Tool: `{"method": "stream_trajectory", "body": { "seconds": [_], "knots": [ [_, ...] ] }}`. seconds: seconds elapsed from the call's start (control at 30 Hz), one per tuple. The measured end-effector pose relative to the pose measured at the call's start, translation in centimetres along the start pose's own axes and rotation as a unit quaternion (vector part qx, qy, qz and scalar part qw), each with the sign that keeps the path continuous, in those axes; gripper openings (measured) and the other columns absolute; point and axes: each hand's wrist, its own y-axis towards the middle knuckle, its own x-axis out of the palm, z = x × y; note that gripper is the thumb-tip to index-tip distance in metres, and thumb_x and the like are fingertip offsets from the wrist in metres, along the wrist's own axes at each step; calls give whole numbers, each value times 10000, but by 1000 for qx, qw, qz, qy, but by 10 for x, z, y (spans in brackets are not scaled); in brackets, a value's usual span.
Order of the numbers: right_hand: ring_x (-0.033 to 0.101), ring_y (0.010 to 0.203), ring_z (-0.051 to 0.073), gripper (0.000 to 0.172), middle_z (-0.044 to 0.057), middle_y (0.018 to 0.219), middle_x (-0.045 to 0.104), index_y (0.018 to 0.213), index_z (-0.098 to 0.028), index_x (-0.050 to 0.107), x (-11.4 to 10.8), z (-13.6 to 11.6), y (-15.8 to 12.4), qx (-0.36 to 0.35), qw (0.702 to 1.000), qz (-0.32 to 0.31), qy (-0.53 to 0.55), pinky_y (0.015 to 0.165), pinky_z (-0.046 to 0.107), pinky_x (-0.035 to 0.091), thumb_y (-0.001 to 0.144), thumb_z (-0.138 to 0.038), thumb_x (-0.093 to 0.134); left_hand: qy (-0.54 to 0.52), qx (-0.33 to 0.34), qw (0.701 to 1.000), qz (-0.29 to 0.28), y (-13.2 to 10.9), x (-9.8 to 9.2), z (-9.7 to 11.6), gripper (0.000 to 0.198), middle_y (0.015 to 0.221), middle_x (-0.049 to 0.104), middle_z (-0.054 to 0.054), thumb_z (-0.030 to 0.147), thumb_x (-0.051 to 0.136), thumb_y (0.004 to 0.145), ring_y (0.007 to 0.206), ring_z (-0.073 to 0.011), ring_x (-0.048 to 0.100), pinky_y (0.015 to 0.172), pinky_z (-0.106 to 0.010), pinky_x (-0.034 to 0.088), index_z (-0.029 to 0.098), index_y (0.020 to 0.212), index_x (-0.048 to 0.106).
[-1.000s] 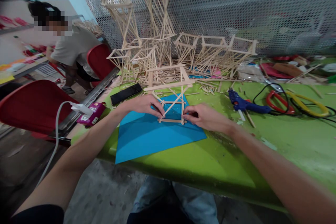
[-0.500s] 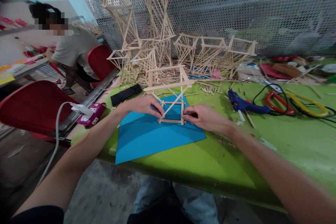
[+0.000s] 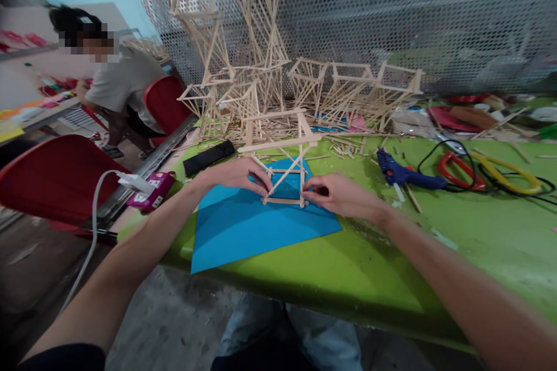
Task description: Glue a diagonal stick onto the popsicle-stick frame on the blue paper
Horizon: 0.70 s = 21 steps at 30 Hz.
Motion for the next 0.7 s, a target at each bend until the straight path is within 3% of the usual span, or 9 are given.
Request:
{"method": "stream_trajectory", "body": {
  "seconds": [0.2,0.3,0.5,0.7],
  "knots": [
    [571,619,166,407,25,765,732,957,-235,739,-3,5,-2,-3,1000,27,-1,609,317,381,1029,-568,515,-1,4,1000,28,-6,-5,2,277,1108,823,-52,436,789,914,988,-159,764,884,-216,537,246,1109,840],
    [575,626,171,407,36,785,740,935,-229,731,-3,8,-1,-7,999,43,-17,606,318,387,1026,-560,512,38,-19,998,39,-13,-14,5,243,1087,824,-29,443,780,914,931,-141,745,825,-214,513,255,1054,847],
    [644,722,190,345,51,912,782,1042,-231,748,-4,7,0,-6,999,34,-6,661,319,439,1014,-514,554,133,-67,985,87,-25,-29,8,296,952,816,-21,457,746,938,727,-93,633,690,-202,436,182,999,836],
    [640,716,191,378,59,893,767,1147,-209,722,-6,-1,-5,-13,999,10,41,628,313,431,995,-530,593,148,-71,985,60,-25,-28,8,301,978,806,-16,456,710,961,771,-101,636,736,-198,453,184,1017,824]
  ]
}}
